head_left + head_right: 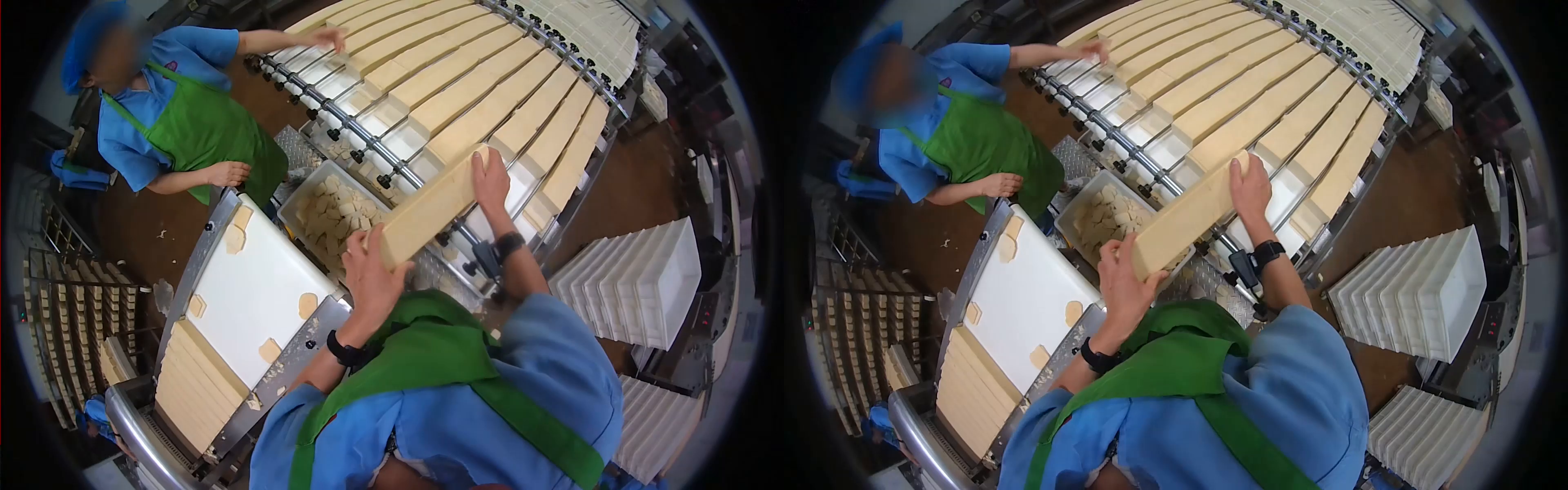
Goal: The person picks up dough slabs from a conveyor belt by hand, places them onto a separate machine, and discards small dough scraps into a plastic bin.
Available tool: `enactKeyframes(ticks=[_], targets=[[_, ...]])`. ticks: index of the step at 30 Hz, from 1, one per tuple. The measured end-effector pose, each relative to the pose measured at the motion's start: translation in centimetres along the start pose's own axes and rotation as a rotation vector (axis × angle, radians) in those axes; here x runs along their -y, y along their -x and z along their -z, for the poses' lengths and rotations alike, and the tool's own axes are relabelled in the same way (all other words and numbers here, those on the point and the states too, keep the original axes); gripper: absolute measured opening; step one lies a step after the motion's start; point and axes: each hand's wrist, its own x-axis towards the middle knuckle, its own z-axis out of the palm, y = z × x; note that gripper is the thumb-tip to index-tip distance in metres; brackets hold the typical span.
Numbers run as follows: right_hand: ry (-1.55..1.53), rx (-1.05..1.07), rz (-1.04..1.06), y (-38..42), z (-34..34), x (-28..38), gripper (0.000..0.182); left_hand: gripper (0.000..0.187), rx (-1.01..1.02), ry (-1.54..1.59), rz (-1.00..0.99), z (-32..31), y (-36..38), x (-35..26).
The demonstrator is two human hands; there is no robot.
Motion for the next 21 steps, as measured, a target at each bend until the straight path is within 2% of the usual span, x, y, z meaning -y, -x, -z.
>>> enactKeyframes(ticks=[3,5,8,11,16,18,20,21], targets=[[0.239,0.295,-0.046,-2.9,-0.5,-4.1,0.054,0.077,0.079,0.116,-0.099,-1.3,-1.1,-1.1],[0.356,0.437,-0.064,-4.4,-1.7,-6.0,0.058,0.071,0.12,0.066,-0.11,-1.2,-2.4,-2.5],[0.388,0.093,0.064,-3.2,-2.0,-5.1,0.059,0.064,0.173,0.09,-0.116,-2.0,-4.4,-3.8],[0.353,-0.079,0.128,-3.0,-2.0,-4.8,0.056,0.062,0.208,0.138,-0.077,-3.9,-5.7,-4.9],[0.035,-0.097,0.173,1.5,-1.0,-5.1,0.05,0.06,0.138,0.221,-0.014,-6.0,-5.6,-4.0],[-0.04,-0.073,0.274,4.0,-0.5,-4.4,0.049,0.061,0.12,0.283,0.009,-6.3,-5.5,-3.2],[-0.135,-0.015,0.315,6.4,-0.3,-3.3,0.051,0.061,0.105,0.302,-0.013,-6.3,-5.3,-3.1],[-0.235,0.083,0.301,7.6,0.5,-2.2,0.054,0.061,0.113,0.328,-0.018,-6.4,-5.3,-2.7]])
